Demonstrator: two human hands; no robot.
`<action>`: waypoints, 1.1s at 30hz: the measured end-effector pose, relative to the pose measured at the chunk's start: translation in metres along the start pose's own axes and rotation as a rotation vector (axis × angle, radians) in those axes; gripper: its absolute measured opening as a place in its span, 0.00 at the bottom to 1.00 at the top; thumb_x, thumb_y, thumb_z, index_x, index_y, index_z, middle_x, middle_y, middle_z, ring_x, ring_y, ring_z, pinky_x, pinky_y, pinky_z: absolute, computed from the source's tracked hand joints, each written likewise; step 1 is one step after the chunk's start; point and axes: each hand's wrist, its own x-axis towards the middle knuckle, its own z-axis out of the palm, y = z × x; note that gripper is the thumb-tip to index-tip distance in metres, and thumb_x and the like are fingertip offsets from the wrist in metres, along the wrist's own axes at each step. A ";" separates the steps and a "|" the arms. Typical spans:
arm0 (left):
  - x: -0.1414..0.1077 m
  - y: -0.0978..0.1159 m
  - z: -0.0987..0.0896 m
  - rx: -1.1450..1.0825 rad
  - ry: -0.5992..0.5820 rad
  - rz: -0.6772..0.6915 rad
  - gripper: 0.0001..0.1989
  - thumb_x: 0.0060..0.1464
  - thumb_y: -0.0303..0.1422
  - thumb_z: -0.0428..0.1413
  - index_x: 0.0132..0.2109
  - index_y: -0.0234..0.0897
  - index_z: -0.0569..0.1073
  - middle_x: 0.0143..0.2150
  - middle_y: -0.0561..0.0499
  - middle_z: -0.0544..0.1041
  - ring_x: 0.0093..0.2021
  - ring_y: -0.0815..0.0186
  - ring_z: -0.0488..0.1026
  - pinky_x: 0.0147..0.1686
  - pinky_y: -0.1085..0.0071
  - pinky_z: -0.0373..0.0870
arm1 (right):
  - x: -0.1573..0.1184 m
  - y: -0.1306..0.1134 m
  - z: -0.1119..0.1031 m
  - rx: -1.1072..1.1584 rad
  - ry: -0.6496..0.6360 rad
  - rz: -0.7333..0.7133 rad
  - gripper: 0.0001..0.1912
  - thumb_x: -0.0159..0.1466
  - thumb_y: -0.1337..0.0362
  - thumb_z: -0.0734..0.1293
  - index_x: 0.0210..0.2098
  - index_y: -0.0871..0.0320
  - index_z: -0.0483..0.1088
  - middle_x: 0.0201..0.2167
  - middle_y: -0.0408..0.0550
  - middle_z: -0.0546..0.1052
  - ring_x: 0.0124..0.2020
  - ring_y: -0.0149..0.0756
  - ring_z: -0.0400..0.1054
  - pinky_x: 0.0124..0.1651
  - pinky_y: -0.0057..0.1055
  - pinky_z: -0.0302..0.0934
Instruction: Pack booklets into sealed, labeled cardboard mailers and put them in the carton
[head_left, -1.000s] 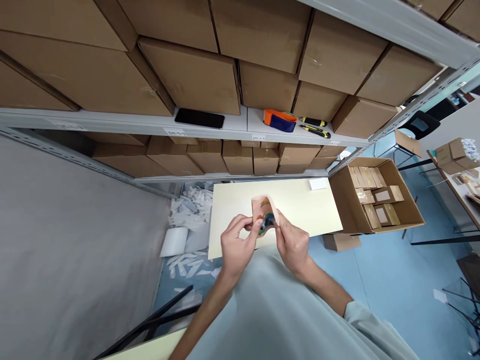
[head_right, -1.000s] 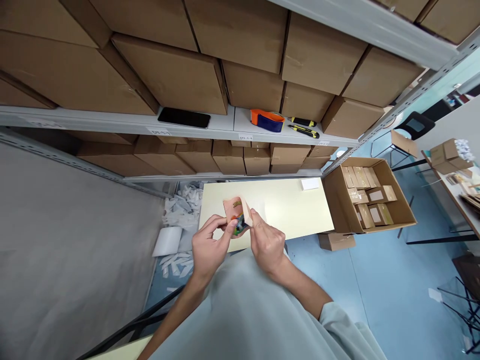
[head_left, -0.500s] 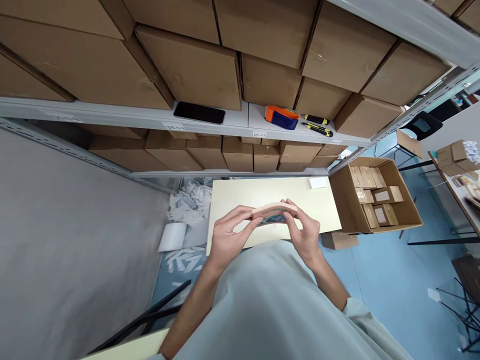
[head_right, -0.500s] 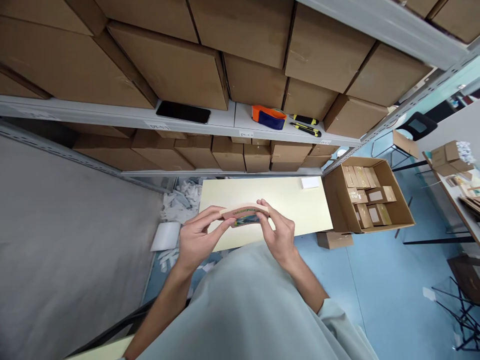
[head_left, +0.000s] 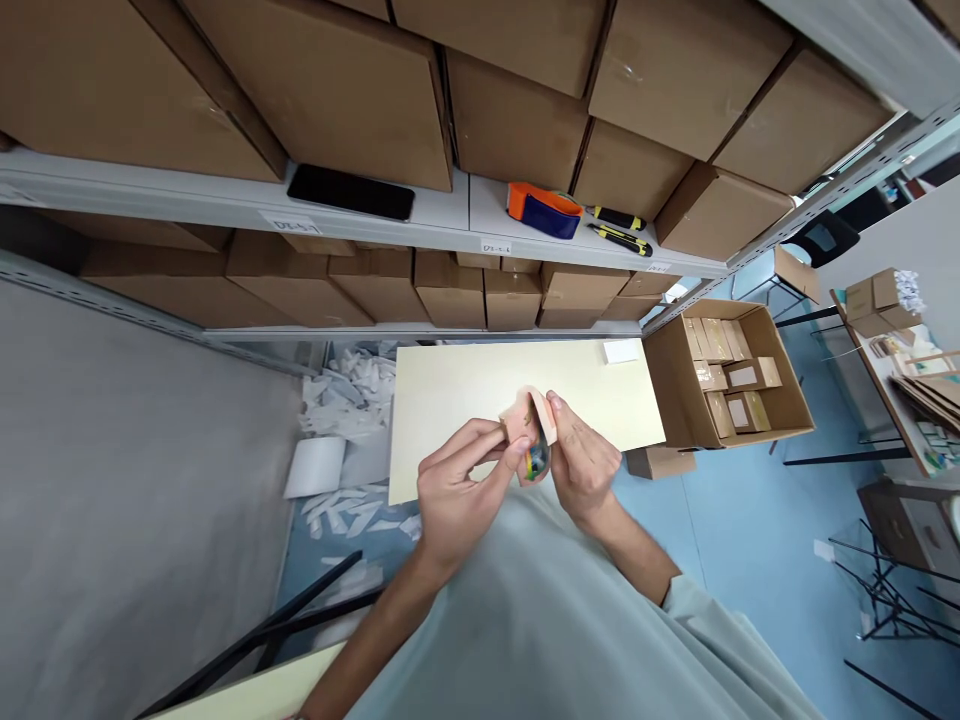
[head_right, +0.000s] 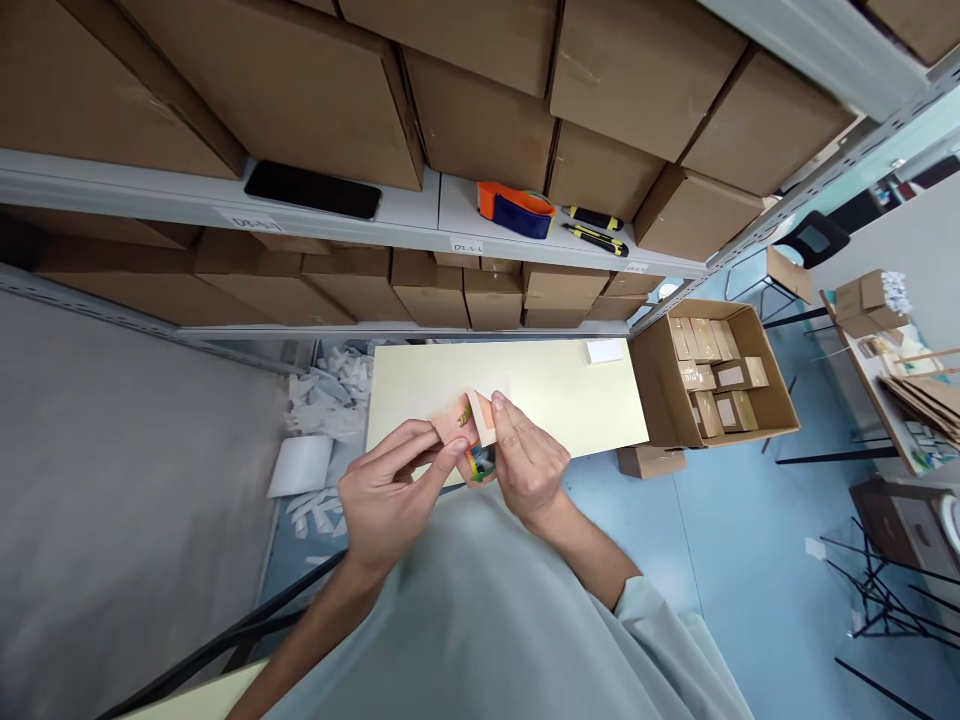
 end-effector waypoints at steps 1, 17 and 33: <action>0.002 -0.001 -0.001 -0.014 -0.009 -0.031 0.06 0.64 0.34 0.64 0.39 0.39 0.86 0.33 0.51 0.80 0.31 0.68 0.75 0.31 0.74 0.78 | 0.001 -0.001 -0.002 -0.039 0.037 -0.048 0.31 0.80 0.71 0.57 0.80 0.50 0.55 0.63 0.49 0.80 0.62 0.41 0.78 0.63 0.34 0.77; 0.022 0.001 -0.004 0.069 0.027 0.165 0.05 0.65 0.28 0.65 0.39 0.39 0.86 0.34 0.51 0.83 0.32 0.69 0.79 0.35 0.75 0.79 | -0.001 -0.033 -0.028 -0.125 0.060 -0.088 0.37 0.77 0.76 0.63 0.81 0.56 0.52 0.63 0.51 0.80 0.59 0.44 0.80 0.64 0.31 0.76; 0.008 -0.017 -0.005 0.240 0.046 0.558 0.26 0.61 0.18 0.65 0.60 0.49 0.82 0.48 0.51 0.88 0.43 0.62 0.86 0.42 0.69 0.83 | 0.012 -0.029 -0.036 0.002 0.128 0.097 0.34 0.77 0.74 0.65 0.78 0.47 0.61 0.58 0.46 0.83 0.48 0.40 0.85 0.52 0.27 0.81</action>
